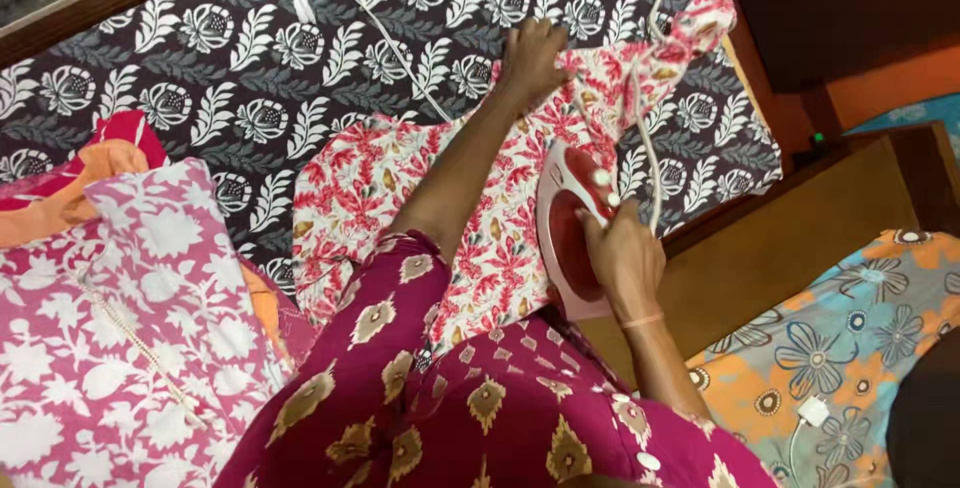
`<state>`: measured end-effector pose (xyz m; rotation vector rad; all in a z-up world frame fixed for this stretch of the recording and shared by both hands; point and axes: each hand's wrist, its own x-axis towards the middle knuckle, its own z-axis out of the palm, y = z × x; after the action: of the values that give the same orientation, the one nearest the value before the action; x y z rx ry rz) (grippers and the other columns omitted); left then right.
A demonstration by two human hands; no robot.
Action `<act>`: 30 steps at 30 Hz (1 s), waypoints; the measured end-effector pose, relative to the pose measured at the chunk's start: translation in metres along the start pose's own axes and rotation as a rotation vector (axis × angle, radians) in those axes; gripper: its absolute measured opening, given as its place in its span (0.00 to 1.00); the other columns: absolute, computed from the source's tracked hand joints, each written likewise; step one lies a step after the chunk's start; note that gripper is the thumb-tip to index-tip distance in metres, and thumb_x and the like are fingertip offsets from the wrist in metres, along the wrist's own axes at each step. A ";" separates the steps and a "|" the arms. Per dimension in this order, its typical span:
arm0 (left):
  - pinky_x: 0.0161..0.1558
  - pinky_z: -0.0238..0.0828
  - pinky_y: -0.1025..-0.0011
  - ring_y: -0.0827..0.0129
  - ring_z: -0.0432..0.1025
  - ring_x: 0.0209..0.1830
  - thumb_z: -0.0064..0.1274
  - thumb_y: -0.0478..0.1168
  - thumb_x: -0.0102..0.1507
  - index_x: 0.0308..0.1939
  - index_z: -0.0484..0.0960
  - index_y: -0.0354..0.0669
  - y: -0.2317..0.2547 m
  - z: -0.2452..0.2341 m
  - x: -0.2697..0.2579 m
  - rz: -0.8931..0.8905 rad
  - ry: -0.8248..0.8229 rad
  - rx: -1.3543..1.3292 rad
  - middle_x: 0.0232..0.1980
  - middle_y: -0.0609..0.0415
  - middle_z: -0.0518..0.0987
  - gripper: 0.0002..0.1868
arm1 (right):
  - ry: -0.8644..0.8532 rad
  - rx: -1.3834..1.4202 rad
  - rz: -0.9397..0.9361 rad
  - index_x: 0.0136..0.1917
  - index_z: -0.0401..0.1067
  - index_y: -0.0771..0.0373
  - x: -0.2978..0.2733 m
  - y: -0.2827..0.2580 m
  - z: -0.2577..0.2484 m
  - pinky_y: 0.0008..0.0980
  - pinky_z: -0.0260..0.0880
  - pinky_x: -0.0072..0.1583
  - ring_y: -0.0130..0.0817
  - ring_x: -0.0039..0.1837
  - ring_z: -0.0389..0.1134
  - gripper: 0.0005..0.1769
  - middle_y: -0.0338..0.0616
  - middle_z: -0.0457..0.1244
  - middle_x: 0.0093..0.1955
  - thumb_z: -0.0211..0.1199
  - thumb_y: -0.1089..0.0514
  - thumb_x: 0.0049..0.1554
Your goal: The person irons a floral-patterned dress laid out on a table. They repeatedly smooth the fabric with their hands and use a red electric iron to press the front, sleeves, and hem. The person adjusts the garment several times to align the pattern and ensure even coverage.
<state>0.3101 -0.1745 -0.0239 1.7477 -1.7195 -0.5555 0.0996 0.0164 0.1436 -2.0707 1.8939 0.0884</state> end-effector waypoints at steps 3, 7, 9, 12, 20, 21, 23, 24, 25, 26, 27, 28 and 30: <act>0.72 0.48 0.45 0.65 0.68 0.60 0.63 0.43 0.61 0.34 0.78 0.50 0.002 0.016 0.018 -0.044 -0.014 0.035 0.44 0.60 0.80 0.08 | 0.010 -0.008 0.045 0.52 0.66 0.72 -0.007 0.007 -0.003 0.60 0.70 0.42 0.66 0.38 0.71 0.31 0.65 0.67 0.32 0.61 0.37 0.61; 0.63 0.56 0.54 0.63 0.70 0.53 0.62 0.43 0.61 0.36 0.77 0.51 -0.004 0.012 0.025 -0.163 0.030 -0.186 0.42 0.60 0.79 0.08 | 0.044 -0.019 0.034 0.52 0.66 0.74 0.019 0.003 0.003 0.58 0.69 0.41 0.64 0.37 0.71 0.33 0.66 0.67 0.33 0.62 0.37 0.62; 0.62 0.56 0.53 0.64 0.72 0.50 0.61 0.40 0.61 0.40 0.76 0.50 -0.008 0.000 0.027 -0.190 0.086 -0.195 0.42 0.58 0.78 0.08 | 0.076 0.000 -0.019 0.52 0.67 0.74 0.045 -0.007 0.005 0.58 0.69 0.40 0.63 0.37 0.71 0.31 0.66 0.67 0.33 0.62 0.39 0.62; 0.55 0.60 0.53 0.61 0.72 0.50 0.57 0.38 0.63 0.42 0.77 0.47 -0.020 -0.024 0.007 -0.136 0.452 -0.131 0.46 0.55 0.78 0.06 | -0.010 0.098 0.033 0.61 0.64 0.74 0.097 -0.031 0.007 0.60 0.70 0.39 0.60 0.37 0.74 0.33 0.58 0.70 0.36 0.59 0.39 0.63; 0.71 0.56 0.50 0.55 0.69 0.66 0.50 0.39 0.69 0.60 0.72 0.36 0.007 -0.052 -0.241 -0.563 0.704 0.102 0.62 0.46 0.74 0.17 | 0.110 -0.001 -0.169 0.58 0.67 0.76 0.120 -0.026 0.011 0.55 0.71 0.48 0.62 0.48 0.71 0.38 0.68 0.68 0.43 0.67 0.35 0.60; 0.74 0.52 0.50 0.53 0.64 0.70 0.47 0.40 0.70 0.64 0.69 0.34 0.010 -0.050 -0.263 -0.562 0.701 0.175 0.67 0.43 0.70 0.20 | 0.045 -0.001 -0.126 0.58 0.68 0.75 0.106 -0.019 0.010 0.55 0.71 0.47 0.60 0.46 0.72 0.37 0.66 0.69 0.42 0.66 0.35 0.60; 0.79 0.44 0.50 0.49 0.54 0.79 0.41 0.43 0.73 0.73 0.63 0.30 0.011 -0.042 -0.292 -0.563 0.694 0.317 0.77 0.37 0.62 0.28 | -0.034 -0.021 -0.095 0.57 0.69 0.74 0.071 -0.003 0.009 0.54 0.71 0.43 0.57 0.42 0.72 0.36 0.64 0.69 0.40 0.65 0.36 0.61; 0.79 0.39 0.49 0.49 0.50 0.81 0.38 0.46 0.74 0.75 0.59 0.30 0.008 -0.038 -0.296 -0.600 0.620 0.367 0.79 0.37 0.58 0.30 | -0.049 -0.039 -0.107 0.57 0.69 0.75 0.053 0.006 0.007 0.53 0.71 0.42 0.56 0.40 0.72 0.36 0.64 0.68 0.38 0.66 0.36 0.61; 0.79 0.35 0.49 0.50 0.45 0.83 0.34 0.49 0.74 0.77 0.55 0.30 0.003 -0.036 -0.298 -0.635 0.545 0.416 0.81 0.37 0.54 0.32 | -0.063 -0.057 -0.119 0.57 0.69 0.75 0.044 0.008 0.004 0.52 0.71 0.40 0.55 0.38 0.72 0.35 0.64 0.68 0.36 0.66 0.37 0.60; 0.79 0.30 0.48 0.51 0.41 0.85 0.31 0.52 0.75 0.79 0.52 0.30 0.000 -0.034 -0.299 -0.669 0.470 0.463 0.83 0.37 0.50 0.35 | -0.075 -0.043 -0.136 0.57 0.69 0.75 0.045 0.005 0.002 0.52 0.70 0.38 0.53 0.36 0.72 0.34 0.61 0.68 0.34 0.66 0.38 0.61; 0.80 0.29 0.48 0.52 0.39 0.85 0.29 0.52 0.75 0.79 0.51 0.30 -0.001 -0.032 -0.298 -0.693 0.435 0.487 0.84 0.39 0.48 0.35 | -0.086 -0.028 -0.147 0.57 0.69 0.74 0.046 0.004 0.001 0.52 0.69 0.36 0.52 0.34 0.71 0.33 0.58 0.67 0.33 0.65 0.38 0.61; 0.80 0.27 0.49 0.53 0.38 0.85 0.26 0.53 0.76 0.80 0.51 0.30 -0.001 -0.030 -0.296 -0.716 0.400 0.510 0.84 0.40 0.47 0.35 | -0.096 -0.014 -0.159 0.56 0.69 0.74 0.049 0.004 0.001 0.52 0.68 0.35 0.50 0.32 0.70 0.32 0.56 0.67 0.31 0.64 0.39 0.61; 0.80 0.25 0.49 0.54 0.37 0.85 0.24 0.54 0.75 0.80 0.50 0.32 0.002 -0.029 -0.293 -0.763 0.345 0.528 0.84 0.42 0.46 0.36 | -0.015 -0.005 -0.247 0.55 0.71 0.74 0.074 -0.005 0.006 0.51 0.68 0.35 0.49 0.32 0.69 0.31 0.55 0.66 0.31 0.65 0.39 0.61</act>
<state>0.3089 0.1192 -0.0380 2.7038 -0.9640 -0.0682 0.1135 -0.0525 0.1191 -2.2813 1.6156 0.0491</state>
